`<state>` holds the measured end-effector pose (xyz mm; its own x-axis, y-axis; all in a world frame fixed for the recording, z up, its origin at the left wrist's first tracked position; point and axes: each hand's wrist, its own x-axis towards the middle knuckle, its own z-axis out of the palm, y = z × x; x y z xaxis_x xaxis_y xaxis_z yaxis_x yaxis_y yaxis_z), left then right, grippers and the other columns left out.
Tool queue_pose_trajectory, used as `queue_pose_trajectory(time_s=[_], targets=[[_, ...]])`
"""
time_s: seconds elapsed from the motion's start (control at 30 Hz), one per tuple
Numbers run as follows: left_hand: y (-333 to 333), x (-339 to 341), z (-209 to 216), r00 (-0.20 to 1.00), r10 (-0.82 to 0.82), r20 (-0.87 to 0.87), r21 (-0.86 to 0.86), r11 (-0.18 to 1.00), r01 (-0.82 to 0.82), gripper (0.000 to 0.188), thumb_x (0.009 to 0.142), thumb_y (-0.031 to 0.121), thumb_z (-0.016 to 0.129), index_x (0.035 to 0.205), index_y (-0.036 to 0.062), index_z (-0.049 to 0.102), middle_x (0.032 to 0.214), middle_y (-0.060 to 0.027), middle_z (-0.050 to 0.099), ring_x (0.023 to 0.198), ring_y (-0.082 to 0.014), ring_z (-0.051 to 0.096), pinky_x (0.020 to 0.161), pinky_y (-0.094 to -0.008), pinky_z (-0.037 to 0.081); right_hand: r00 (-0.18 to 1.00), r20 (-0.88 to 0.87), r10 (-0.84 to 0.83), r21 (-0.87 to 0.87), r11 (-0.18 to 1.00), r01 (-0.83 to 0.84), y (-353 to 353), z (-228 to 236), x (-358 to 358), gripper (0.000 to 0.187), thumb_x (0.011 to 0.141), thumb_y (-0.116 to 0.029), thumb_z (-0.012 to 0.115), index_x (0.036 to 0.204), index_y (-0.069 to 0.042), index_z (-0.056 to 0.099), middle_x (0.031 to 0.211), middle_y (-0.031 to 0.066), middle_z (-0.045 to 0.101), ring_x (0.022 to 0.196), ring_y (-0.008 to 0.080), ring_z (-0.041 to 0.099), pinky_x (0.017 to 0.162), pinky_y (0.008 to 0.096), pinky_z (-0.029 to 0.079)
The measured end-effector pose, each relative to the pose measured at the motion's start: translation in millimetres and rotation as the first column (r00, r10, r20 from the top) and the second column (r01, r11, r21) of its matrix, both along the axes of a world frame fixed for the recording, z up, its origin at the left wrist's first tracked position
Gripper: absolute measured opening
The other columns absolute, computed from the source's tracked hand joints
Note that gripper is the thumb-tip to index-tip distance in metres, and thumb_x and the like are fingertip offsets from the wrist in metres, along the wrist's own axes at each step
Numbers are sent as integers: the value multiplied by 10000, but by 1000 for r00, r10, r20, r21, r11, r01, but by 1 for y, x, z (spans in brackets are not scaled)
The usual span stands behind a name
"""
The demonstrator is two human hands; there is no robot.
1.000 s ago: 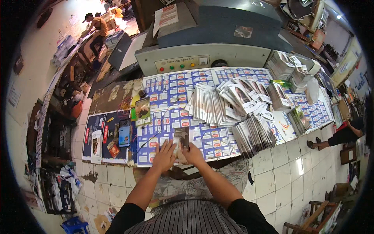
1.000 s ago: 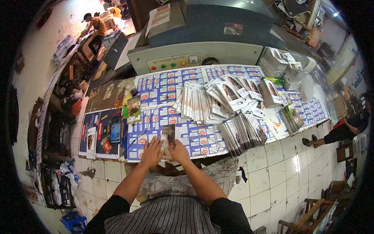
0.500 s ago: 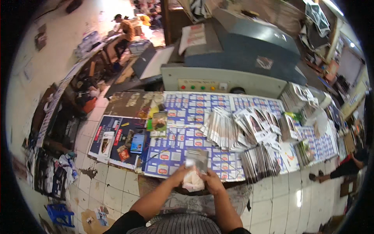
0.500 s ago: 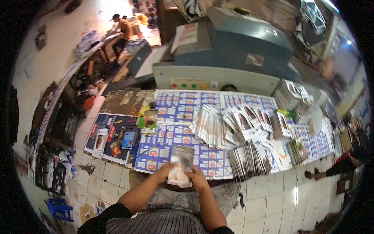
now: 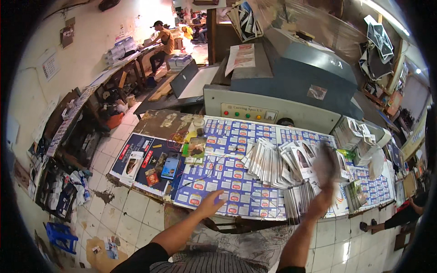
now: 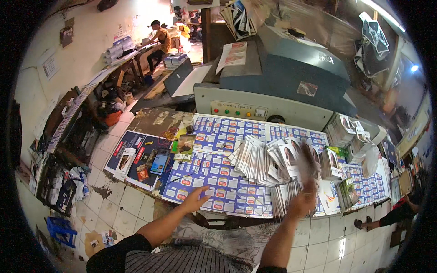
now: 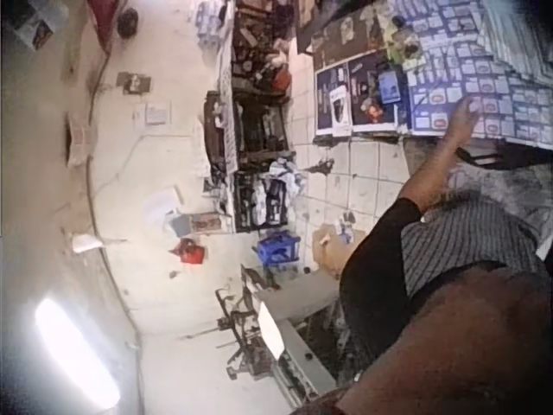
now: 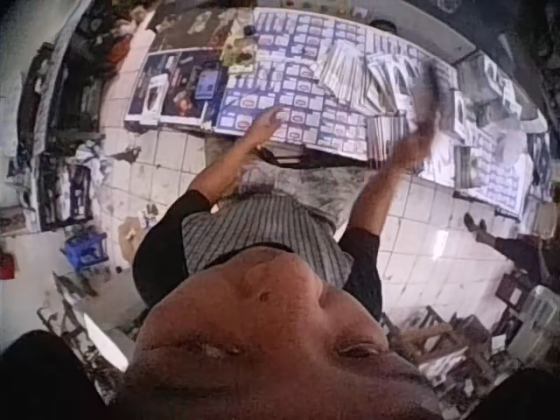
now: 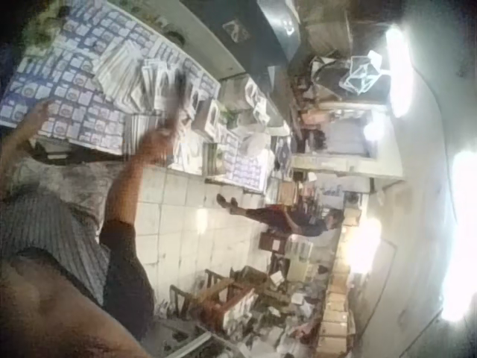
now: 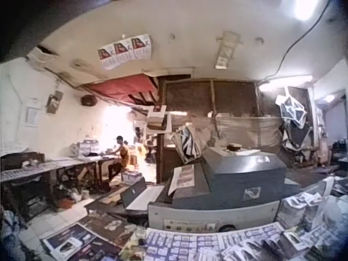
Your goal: The person stacks folded printed leaflets and places them into clear plastic bags by hand on a work table.
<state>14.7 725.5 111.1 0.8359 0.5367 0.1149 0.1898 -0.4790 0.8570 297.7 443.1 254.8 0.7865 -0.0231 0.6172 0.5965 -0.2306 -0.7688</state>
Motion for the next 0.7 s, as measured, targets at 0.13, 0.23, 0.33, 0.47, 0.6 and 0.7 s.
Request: queue_pose_trajectory(time_s=[0.13,0.23,0.33,0.47,0.6,0.7], targets=[[9,-14,-7,994,7,-107,393,919,35,532,952,368,618,1383,69,530,1349,-150,529,1252,-353,473,1046,-473,393,727,588,-355,49,912,407,9,108,38,260,1006,-55,545,1220,55,644,1193,228,675,1076,338,657,919,417,509],[-2,-17,-3,971,16,-240,555,823,124,514,965,407,587,1373,98,546,1400,-136,488,1286,-338,442,1068,-493,356,844,478,-243,-298,859,416,14,37,122,267,972,-66,564,1206,14,666,1154,243,676,1032,378,651,924,459,491],[1,-19,-12,979,9,-203,556,824,108,496,972,429,567,1359,120,567,1426,-127,462,1309,-326,420,1078,-503,336,989,-151,-10,-832,541,-121,21,-38,142,297,931,-85,596,1217,-29,658,1155,218,669,1073,401,619,958,449,470],[5,-21,-17,985,15,-171,571,816,86,482,968,427,571,1338,119,586,1417,-126,471,1315,-320,419,1073,-495,347,992,24,123,-618,782,-82,9,-70,117,406,893,-75,659,1290,-29,592,1281,208,608,1195,414,550,1049,452,410],[1,-19,-10,984,22,-177,554,829,81,472,970,418,566,1338,123,587,1410,-118,473,1320,-306,416,1065,-496,349,983,-119,-136,-587,809,41,-72,-103,119,594,860,-192,733,1363,22,500,1351,230,556,1287,386,496,1084,458,386],[3,-15,-13,982,14,-188,546,832,93,475,963,422,574,1335,126,588,1402,-128,480,1323,-317,410,1078,-500,333,886,-382,-261,-727,677,-114,-118,-143,90,614,841,-321,737,1314,17,538,1282,227,597,1219,398,549,1051,468,415]])
